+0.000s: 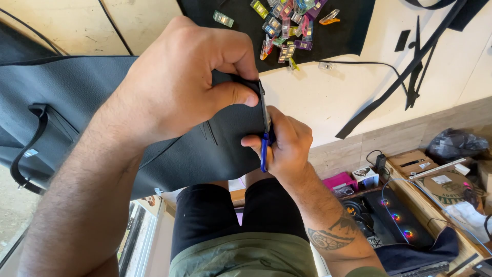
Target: Attaching a strap to a leather bag, including trimming the leather edge with scissors and aligning the strap.
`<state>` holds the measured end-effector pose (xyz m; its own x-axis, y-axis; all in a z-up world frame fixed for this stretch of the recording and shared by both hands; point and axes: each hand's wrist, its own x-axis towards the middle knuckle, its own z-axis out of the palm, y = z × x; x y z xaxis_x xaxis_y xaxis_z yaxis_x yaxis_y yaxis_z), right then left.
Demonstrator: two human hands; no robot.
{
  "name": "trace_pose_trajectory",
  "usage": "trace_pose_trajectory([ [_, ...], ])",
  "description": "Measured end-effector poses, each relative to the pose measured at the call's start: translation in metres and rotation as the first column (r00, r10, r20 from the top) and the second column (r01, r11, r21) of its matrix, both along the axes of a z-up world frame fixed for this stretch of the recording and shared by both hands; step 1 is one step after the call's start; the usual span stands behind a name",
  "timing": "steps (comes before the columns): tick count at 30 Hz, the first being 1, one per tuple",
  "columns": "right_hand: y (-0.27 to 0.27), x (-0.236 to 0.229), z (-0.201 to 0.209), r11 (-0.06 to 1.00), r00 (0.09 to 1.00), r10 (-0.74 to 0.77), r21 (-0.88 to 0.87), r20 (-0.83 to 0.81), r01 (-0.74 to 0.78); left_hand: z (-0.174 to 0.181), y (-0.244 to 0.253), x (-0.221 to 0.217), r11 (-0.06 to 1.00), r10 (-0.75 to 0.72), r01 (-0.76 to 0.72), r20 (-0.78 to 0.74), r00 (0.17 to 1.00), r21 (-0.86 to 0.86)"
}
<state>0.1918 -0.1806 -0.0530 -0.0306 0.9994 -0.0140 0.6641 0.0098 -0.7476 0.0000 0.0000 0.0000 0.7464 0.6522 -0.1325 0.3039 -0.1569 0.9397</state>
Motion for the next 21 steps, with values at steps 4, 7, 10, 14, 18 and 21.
trace_pose_trajectory([
  [4,0.006,0.002,0.002,1.000,1.000,0.006,0.022,0.023,-0.007,0.001,0.002,0.001,1.000,-0.014,0.014,-0.015,1.000,-0.014],
  [7,0.011,0.004,0.006,1.000,0.999,0.015,0.008,0.045,-0.015,0.001,0.002,0.004,0.999,-0.018,0.017,-0.047,0.999,-0.034],
  [10,0.015,0.005,0.007,1.000,0.999,0.014,0.011,0.036,-0.014,0.001,0.003,0.006,0.999,-0.026,0.024,-0.070,0.997,-0.034],
  [14,0.012,0.005,0.003,0.998,0.999,0.024,0.057,0.021,-0.025,0.000,0.003,0.008,0.998,-0.028,0.023,-0.090,0.996,-0.055],
  [18,0.007,0.006,-0.002,0.998,1.000,0.012,0.059,0.000,-0.012,0.000,0.002,0.009,0.998,-0.021,0.016,-0.095,0.995,-0.053],
  [21,0.007,0.008,0.000,0.997,1.000,-0.004,0.072,0.005,0.004,-0.001,0.000,0.009,0.999,-0.018,0.015,-0.113,0.993,-0.031],
])
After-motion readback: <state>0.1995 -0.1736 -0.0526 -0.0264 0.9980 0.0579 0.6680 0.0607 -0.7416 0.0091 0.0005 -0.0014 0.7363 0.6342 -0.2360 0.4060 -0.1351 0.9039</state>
